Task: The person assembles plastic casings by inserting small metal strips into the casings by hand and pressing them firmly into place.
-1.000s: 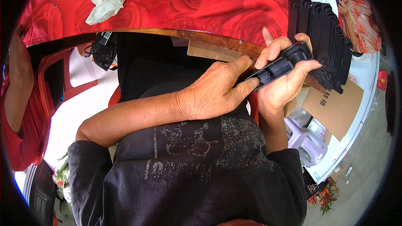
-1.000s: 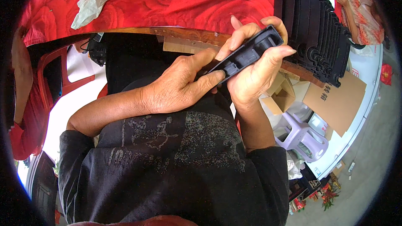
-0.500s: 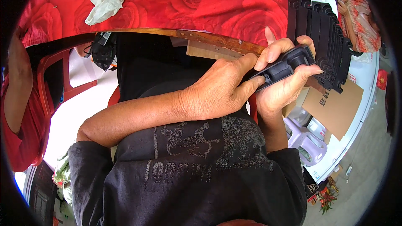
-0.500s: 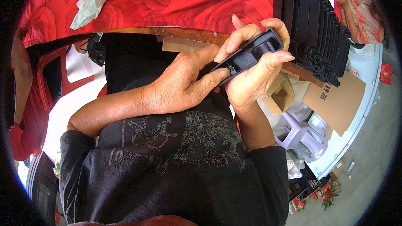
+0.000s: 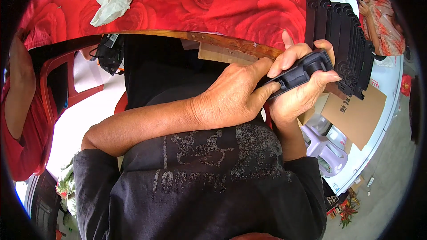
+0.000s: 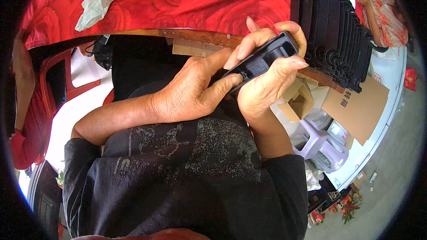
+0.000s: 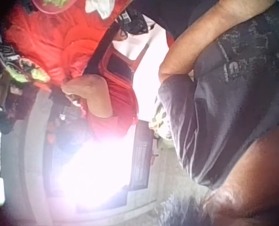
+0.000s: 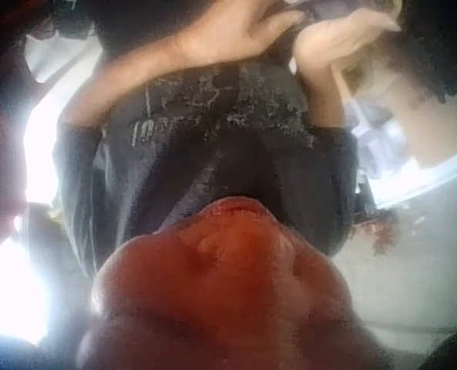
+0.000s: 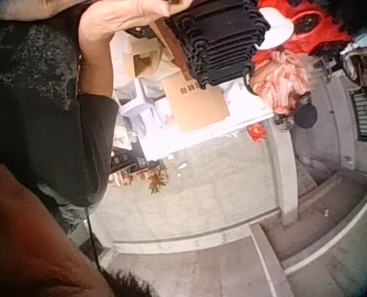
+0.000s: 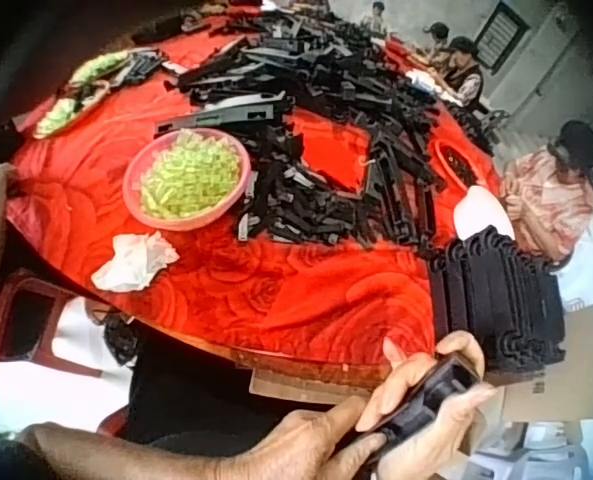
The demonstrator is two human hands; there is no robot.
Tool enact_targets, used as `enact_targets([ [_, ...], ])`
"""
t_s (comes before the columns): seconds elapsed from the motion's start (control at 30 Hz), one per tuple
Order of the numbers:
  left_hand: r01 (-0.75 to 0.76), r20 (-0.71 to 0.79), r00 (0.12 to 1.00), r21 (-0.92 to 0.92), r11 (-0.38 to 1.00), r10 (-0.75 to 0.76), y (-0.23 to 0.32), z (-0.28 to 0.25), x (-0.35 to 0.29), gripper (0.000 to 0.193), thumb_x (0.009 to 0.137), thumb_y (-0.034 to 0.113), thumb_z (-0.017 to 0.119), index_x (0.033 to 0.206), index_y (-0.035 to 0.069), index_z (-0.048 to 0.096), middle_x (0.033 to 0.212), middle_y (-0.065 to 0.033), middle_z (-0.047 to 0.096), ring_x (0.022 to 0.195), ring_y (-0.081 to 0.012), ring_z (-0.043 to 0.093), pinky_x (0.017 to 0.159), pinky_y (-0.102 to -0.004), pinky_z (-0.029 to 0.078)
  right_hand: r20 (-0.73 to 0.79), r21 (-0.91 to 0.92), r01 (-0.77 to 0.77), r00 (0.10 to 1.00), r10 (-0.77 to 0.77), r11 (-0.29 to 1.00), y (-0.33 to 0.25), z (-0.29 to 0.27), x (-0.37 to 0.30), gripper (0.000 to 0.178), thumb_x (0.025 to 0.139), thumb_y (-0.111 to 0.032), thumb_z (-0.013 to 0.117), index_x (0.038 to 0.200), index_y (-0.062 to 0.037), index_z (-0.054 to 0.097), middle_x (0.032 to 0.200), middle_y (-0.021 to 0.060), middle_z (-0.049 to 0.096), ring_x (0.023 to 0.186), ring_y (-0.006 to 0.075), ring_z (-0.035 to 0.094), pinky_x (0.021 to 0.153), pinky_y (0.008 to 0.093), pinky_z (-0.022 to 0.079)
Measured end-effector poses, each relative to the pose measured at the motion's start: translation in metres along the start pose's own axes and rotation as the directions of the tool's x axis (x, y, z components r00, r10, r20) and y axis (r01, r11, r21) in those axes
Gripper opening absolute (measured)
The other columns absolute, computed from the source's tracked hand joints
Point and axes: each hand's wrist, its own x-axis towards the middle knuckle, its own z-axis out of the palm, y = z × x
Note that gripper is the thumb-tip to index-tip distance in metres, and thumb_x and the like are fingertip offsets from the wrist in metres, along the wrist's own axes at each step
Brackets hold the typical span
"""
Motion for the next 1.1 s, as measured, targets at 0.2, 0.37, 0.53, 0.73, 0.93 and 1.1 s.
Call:
enact_targets([
  [0.2, 0.049, 0.046, 0.998, -0.012, 0.999, -0.048, 0.001, -0.003, 0.0, 0.023, 0.101, 0.02, 0.055, 0.108, -0.001, 0.053, 0.073, -0.0096, 0.062, 0.068, -0.0165, 0.064, 0.06, -0.0319, 0.05, 0.011, 0.07, -0.015, 1.0, 0.014, 0.997, -0.001, 0.002, -0.002, 0.075, 0.096, -0.071, 0.015, 0.122, -0.0032, 0.036, 0.068, 0.0061, 0.048, 0.05, 0.0154, 0.048, 0.11, 0.0523, 0.036],
  [0.37, 0.041, 0.034, 0.999, -0.046, 0.998, -0.039, 0.0, -0.002, 0.004, 0.027, 0.101, 0.024, 0.055, 0.108, -0.002, 0.055, 0.072, -0.0086, 0.061, 0.067, -0.0142, 0.062, 0.06, -0.0311, 0.05, -0.012, 0.039, -0.034, 0.999, 0.034, 0.999, -0.002, 0.004, 0.0, 0.076, 0.096, -0.071, 0.015, 0.122, -0.003, 0.036, 0.068, 0.0062, 0.048, 0.05, 0.0156, 0.048, 0.11, 0.0525, 0.036],
  [0.53, 0.048, 0.023, 0.999, -0.089, 0.995, -0.047, 0.0, -0.001, 0.006, 0.029, 0.101, 0.025, 0.055, 0.107, -0.003, 0.057, 0.073, -0.0064, 0.061, 0.067, -0.011, 0.06, 0.06, -0.0294, 0.05, 0.005, 0.02, -0.013, 1.0, 0.013, 1.0, -0.004, 0.006, 0.0, 0.075, 0.096, -0.07, 0.013, 0.121, -0.0029, 0.036, 0.067, 0.006, 0.048, 0.05, 0.0151, 0.047, 0.11, 0.0529, 0.035],
  [0.73, 0.161, 0.072, 0.986, -0.261, 0.952, -0.147, 0.001, 0.0, 0.008, 0.023, 0.097, 0.017, 0.054, 0.104, -0.004, 0.06, 0.077, -0.0046, 0.062, 0.069, -0.0094, 0.06, 0.062, -0.025, 0.049, -0.003, 0.0, 0.006, 1.0, -0.006, 1.0, -0.002, 0.007, 0.001, 0.075, 0.095, -0.071, 0.015, 0.12, -0.0029, 0.033, 0.061, 0.0055, 0.052, 0.047, 0.0148, 0.052, 0.11, 0.0527, 0.036],
  [0.93, 0.234, 0.069, 0.972, -0.304, 0.923, -0.224, 0.01, -0.001, 0.005, 0.019, 0.094, 0.015, 0.056, 0.093, -0.003, 0.063, 0.074, -0.0025, 0.062, 0.069, -0.0078, 0.059, 0.062, -0.0245, 0.048, 0.031, -0.054, 0.021, 0.999, -0.02, 0.998, -0.009, 0.008, -0.002, 0.074, 0.095, -0.071, 0.015, 0.119, -0.0028, 0.033, 0.06, 0.0046, 0.053, 0.049, 0.0144, 0.054, 0.109, 0.0523, 0.037],
  [1.1, 0.255, 0.069, 0.967, -0.355, 0.899, -0.247, 0.01, 0.001, 0.002, 0.015, 0.092, 0.01, 0.057, 0.09, -0.003, 0.064, 0.074, -0.0018, 0.062, 0.069, -0.0071, 0.059, 0.062, -0.0238, 0.048, 0.047, -0.056, 0.011, 0.999, -0.008, 0.998, -0.011, 0.007, -0.006, 0.074, 0.095, -0.071, 0.016, 0.119, -0.0035, 0.034, 0.061, 0.0042, 0.054, 0.05, 0.0145, 0.055, 0.11, 0.0532, 0.035],
])
